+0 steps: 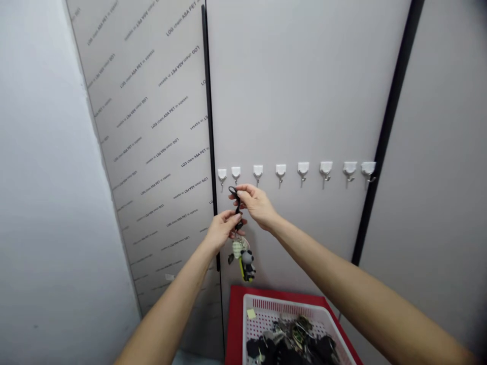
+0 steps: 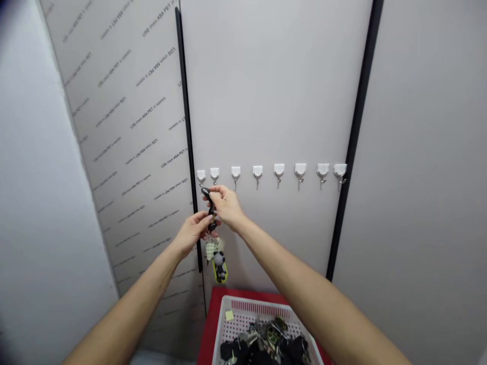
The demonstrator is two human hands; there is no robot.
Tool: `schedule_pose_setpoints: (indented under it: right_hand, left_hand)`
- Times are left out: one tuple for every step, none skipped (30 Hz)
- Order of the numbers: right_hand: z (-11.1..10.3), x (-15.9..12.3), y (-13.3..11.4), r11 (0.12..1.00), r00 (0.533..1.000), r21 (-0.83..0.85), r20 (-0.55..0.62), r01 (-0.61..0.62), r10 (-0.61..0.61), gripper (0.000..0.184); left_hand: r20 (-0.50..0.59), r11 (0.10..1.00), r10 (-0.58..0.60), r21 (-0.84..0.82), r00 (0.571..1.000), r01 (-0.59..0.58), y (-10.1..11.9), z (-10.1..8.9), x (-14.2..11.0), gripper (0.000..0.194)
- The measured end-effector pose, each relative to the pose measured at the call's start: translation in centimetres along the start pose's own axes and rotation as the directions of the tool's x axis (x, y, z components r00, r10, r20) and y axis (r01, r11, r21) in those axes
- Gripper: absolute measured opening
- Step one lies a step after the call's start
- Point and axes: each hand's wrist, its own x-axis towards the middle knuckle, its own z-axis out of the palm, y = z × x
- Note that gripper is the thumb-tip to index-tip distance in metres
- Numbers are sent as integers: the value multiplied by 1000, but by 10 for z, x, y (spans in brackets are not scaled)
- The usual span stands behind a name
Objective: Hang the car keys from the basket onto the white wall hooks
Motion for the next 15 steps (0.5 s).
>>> schedule_pose_setpoints:
  right_hand:
    - [3,5,2,999,1000,-43,-14,19,-20,16]
    - [6,11,5,995,999,-88,-33,40,-43,16]
    - [8,16,9,990,996,-127,-57,59,-66,16]
    - [11,22,14,985,992,-156,-87,75,-90,17]
    - [13,28,18,981,986,-175,-125,88,-111,18]
    - [16,34,22,977,978,-188,-165,98,-130,18]
    - [18,38,25,974,969,-202,-200,107,-148,18]
    - [20,42,27,968,960,-222,-226,117,-168,16]
    - [23,45,29,960,952,-249,-241,126,-187,15]
    - [25,48,29,952,948,-278,-247,130,-201,13]
    - [27,50,29,943,946,-307,-250,127,-209,12]
    - [29,51,28,934,945,-336,-250,119,-211,11]
    - [31,51,28,925,945,-365,-251,107,-208,11]
    - [32,52,27,915,946,-393,-253,92,-204,11]
    - [33,52,27,903,946,-423,-257,75,-199,11]
  left_hand:
    - [-41,1000,4,3,999,-4,0,-2,2,24]
    - [-79,1000,5,5,997,-4,0,-5,3,24]
    - [-113,1000,3,6,994,-3,1,-6,5,23]
    - [-145,1000,3,9,989,-1,1,-8,8,23]
    - [-175,1000,4,11,985,-2,1,-10,10,23]
    - [-204,1000,9,15,979,-6,1,-11,12,22]
    - [-231,1000,16,18,973,-12,1,-13,15,21]
    - [-255,1000,23,18,967,-19,1,-15,17,20]
    - [-275,1000,29,18,961,-25,2,-18,20,19]
    - [-290,999,32,17,956,-28,1,-20,22,18]
    - [-301,999,32,16,953,-28,1,-22,24,17]
    - [-309,999,32,17,950,-28,1,-24,26,17]
    - [-316,999,32,19,948,-27,0,-25,27,16]
    - [-322,999,32,21,946,-27,-1,-26,28,15]
    - [-324,999,30,22,946,-24,-2,-26,29,15]
